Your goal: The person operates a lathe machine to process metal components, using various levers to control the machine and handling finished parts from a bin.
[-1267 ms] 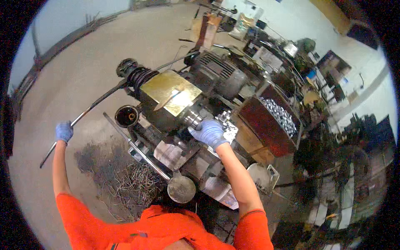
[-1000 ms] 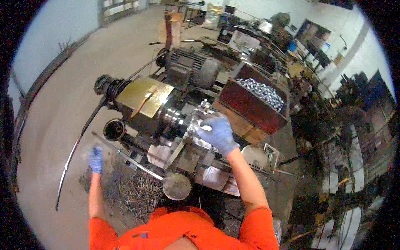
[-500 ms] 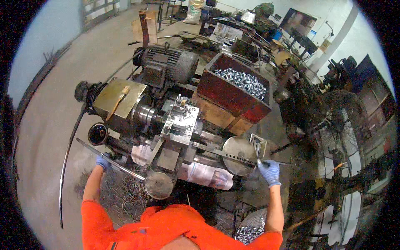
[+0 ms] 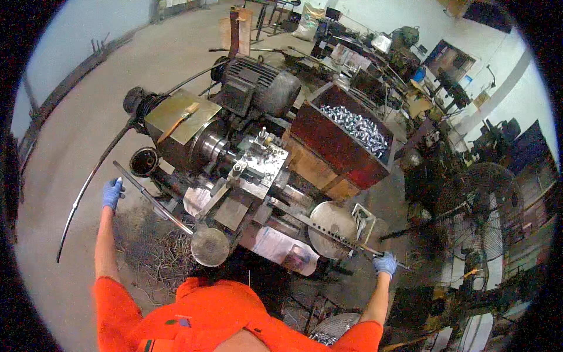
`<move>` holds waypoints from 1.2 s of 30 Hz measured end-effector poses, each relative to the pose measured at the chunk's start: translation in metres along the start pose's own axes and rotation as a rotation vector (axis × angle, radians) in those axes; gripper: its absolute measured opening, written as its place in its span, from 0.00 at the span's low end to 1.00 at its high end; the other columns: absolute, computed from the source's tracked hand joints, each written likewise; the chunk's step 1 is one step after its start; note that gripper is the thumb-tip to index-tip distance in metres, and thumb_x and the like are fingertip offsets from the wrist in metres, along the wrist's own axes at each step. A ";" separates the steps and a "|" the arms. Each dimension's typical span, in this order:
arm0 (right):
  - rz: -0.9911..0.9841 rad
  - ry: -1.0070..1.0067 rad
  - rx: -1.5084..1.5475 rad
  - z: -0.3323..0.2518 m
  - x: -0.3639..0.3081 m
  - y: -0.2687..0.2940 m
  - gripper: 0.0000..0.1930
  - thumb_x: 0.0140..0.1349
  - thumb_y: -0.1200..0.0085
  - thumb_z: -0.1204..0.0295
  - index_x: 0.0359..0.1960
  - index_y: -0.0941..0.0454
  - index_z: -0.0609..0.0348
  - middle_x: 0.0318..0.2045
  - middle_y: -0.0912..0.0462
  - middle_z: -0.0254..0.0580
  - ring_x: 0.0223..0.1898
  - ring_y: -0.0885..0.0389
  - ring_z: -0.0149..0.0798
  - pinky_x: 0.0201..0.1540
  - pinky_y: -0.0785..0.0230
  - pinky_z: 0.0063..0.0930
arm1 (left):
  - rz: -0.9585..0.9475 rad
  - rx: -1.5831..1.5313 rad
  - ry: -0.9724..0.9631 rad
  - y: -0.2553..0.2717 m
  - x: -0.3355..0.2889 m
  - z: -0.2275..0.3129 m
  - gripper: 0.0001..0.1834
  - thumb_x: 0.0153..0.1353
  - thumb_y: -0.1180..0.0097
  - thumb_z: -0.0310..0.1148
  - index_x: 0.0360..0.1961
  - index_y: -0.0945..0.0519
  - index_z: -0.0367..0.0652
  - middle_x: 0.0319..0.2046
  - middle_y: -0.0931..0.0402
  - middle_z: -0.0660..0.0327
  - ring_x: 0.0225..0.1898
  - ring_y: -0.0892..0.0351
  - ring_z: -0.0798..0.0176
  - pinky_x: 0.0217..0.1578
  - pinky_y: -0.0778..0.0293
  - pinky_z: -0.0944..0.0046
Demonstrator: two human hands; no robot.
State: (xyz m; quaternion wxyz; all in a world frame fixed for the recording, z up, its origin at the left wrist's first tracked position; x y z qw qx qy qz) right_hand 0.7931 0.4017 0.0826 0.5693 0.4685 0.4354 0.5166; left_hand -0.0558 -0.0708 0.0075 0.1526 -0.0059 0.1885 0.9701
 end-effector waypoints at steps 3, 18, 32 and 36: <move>0.091 -0.049 0.042 -0.005 -0.040 -0.009 0.23 0.47 0.43 0.51 0.41 0.22 0.51 0.45 0.22 0.46 0.53 0.31 0.51 0.60 0.46 0.44 | 0.141 -0.159 0.098 -0.014 -0.006 0.012 0.24 0.58 0.46 0.49 0.39 0.22 0.34 0.21 0.24 0.56 0.16 0.26 0.65 0.16 0.31 0.68; -0.061 -0.441 0.004 0.203 -0.278 -0.103 0.18 0.45 0.43 0.59 0.23 0.20 0.67 0.25 0.21 0.60 0.32 0.20 0.56 0.36 0.28 0.45 | 0.371 -0.404 0.125 -0.101 -0.002 0.016 0.12 0.56 0.44 0.33 0.27 0.29 0.34 0.15 0.26 0.55 0.11 0.30 0.65 0.11 0.35 0.64; -0.177 -0.627 0.017 0.144 -0.307 -0.058 0.24 0.46 0.43 0.53 0.34 0.21 0.65 0.36 0.21 0.61 0.43 0.23 0.55 0.44 0.29 0.42 | 0.371 -0.330 0.149 -0.094 -0.006 0.023 0.14 0.55 0.43 0.36 0.25 0.25 0.33 0.16 0.24 0.56 0.12 0.28 0.64 0.14 0.34 0.63; -0.155 -0.562 0.047 0.155 -0.311 -0.068 0.23 0.47 0.44 0.53 0.35 0.21 0.62 0.37 0.21 0.59 0.44 0.23 0.54 0.44 0.29 0.42 | 0.372 -0.338 0.154 -0.094 -0.006 0.022 0.13 0.55 0.43 0.35 0.25 0.25 0.34 0.15 0.25 0.57 0.11 0.29 0.64 0.14 0.35 0.64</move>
Point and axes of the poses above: each hand's wrist, its own x-axis towards the middle knuckle, its own y-axis out of the back of the hand, z = x × y, the point moved 1 cm from there along x, towards the middle knuckle
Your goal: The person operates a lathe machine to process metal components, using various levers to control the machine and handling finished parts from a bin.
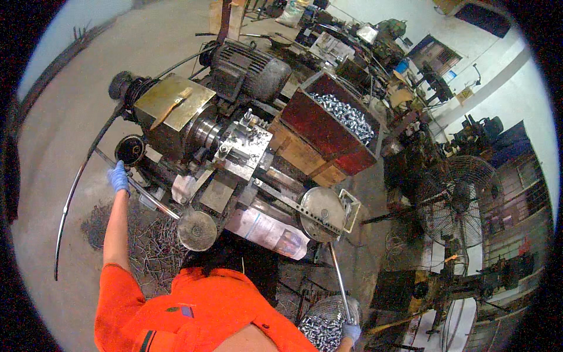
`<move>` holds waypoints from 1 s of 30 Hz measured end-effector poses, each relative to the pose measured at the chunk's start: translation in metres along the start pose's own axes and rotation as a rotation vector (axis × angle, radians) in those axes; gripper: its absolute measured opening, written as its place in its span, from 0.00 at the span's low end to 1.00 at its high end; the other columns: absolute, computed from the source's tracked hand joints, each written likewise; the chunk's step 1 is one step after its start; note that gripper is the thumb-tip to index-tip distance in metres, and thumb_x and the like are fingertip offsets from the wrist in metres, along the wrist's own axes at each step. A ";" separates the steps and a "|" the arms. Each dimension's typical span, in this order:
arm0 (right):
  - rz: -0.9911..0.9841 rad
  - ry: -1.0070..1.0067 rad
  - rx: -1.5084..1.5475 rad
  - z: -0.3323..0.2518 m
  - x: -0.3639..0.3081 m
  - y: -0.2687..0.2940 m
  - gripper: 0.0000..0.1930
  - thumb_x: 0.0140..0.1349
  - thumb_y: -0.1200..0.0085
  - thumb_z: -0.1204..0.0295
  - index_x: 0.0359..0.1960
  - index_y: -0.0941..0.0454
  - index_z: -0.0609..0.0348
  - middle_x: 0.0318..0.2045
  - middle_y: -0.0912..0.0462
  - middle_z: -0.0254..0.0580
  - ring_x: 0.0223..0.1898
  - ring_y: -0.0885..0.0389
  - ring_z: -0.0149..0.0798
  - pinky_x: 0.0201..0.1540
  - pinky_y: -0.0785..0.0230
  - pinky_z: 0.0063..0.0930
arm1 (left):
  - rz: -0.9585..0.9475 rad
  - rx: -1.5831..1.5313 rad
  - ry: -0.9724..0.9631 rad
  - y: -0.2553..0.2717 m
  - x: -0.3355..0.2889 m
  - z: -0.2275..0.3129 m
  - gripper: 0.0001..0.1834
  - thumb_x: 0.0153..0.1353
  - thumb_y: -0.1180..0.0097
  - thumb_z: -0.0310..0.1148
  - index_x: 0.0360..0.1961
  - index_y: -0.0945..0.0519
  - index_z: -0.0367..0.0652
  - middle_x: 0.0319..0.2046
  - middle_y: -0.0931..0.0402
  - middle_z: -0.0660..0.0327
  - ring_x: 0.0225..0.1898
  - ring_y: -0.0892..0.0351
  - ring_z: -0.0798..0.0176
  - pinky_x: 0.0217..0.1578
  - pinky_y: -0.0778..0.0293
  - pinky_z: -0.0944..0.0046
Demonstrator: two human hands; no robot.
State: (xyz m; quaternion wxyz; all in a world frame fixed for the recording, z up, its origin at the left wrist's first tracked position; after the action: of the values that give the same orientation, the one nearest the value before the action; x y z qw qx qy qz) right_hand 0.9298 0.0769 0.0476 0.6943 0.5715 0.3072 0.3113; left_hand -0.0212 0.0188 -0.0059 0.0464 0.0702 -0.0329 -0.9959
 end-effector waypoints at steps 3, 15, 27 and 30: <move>0.031 0.043 0.008 0.015 0.011 -0.016 0.23 0.47 0.45 0.53 0.35 0.21 0.61 0.37 0.21 0.59 0.44 0.23 0.53 0.45 0.29 0.42 | -0.003 0.054 -0.016 -0.001 -0.007 0.007 0.13 0.55 0.43 0.36 0.25 0.25 0.35 0.14 0.25 0.57 0.11 0.29 0.64 0.14 0.35 0.64; 0.024 -0.090 -0.019 -0.005 -0.011 0.003 0.23 0.43 0.44 0.57 0.33 0.21 0.67 0.36 0.21 0.62 0.44 0.22 0.53 0.45 0.29 0.39 | -0.071 -0.060 -0.041 -0.001 0.010 -0.013 0.12 0.56 0.43 0.35 0.30 0.26 0.36 0.15 0.26 0.59 0.12 0.30 0.64 0.14 0.34 0.64; 0.058 -0.102 0.035 0.015 0.002 -0.025 0.21 0.43 0.44 0.60 0.35 0.20 0.64 0.39 0.21 0.60 0.45 0.22 0.51 0.46 0.28 0.38 | -0.019 -0.020 -0.014 -0.003 0.009 -0.013 0.12 0.55 0.42 0.36 0.26 0.27 0.36 0.15 0.26 0.58 0.12 0.30 0.64 0.14 0.34 0.62; 0.008 -0.138 -0.006 0.004 -0.004 -0.016 0.20 0.44 0.46 0.61 0.35 0.20 0.63 0.40 0.21 0.60 0.46 0.23 0.51 0.46 0.29 0.39 | 0.030 -0.015 -0.043 0.001 0.002 -0.006 0.12 0.55 0.43 0.35 0.26 0.27 0.36 0.15 0.26 0.58 0.12 0.30 0.64 0.14 0.34 0.62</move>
State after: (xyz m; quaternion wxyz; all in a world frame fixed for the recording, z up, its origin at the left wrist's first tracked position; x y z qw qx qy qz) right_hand 0.9321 0.0687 0.0324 0.7144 0.5907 0.2553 0.2749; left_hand -0.0221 0.0176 -0.0117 0.0611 0.0478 -0.0272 -0.9966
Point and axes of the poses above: each hand's wrist, its own x-axis towards the middle knuckle, its own y-axis out of the back of the hand, z = x × y, the point moved 1 cm from there along x, towards the middle knuckle
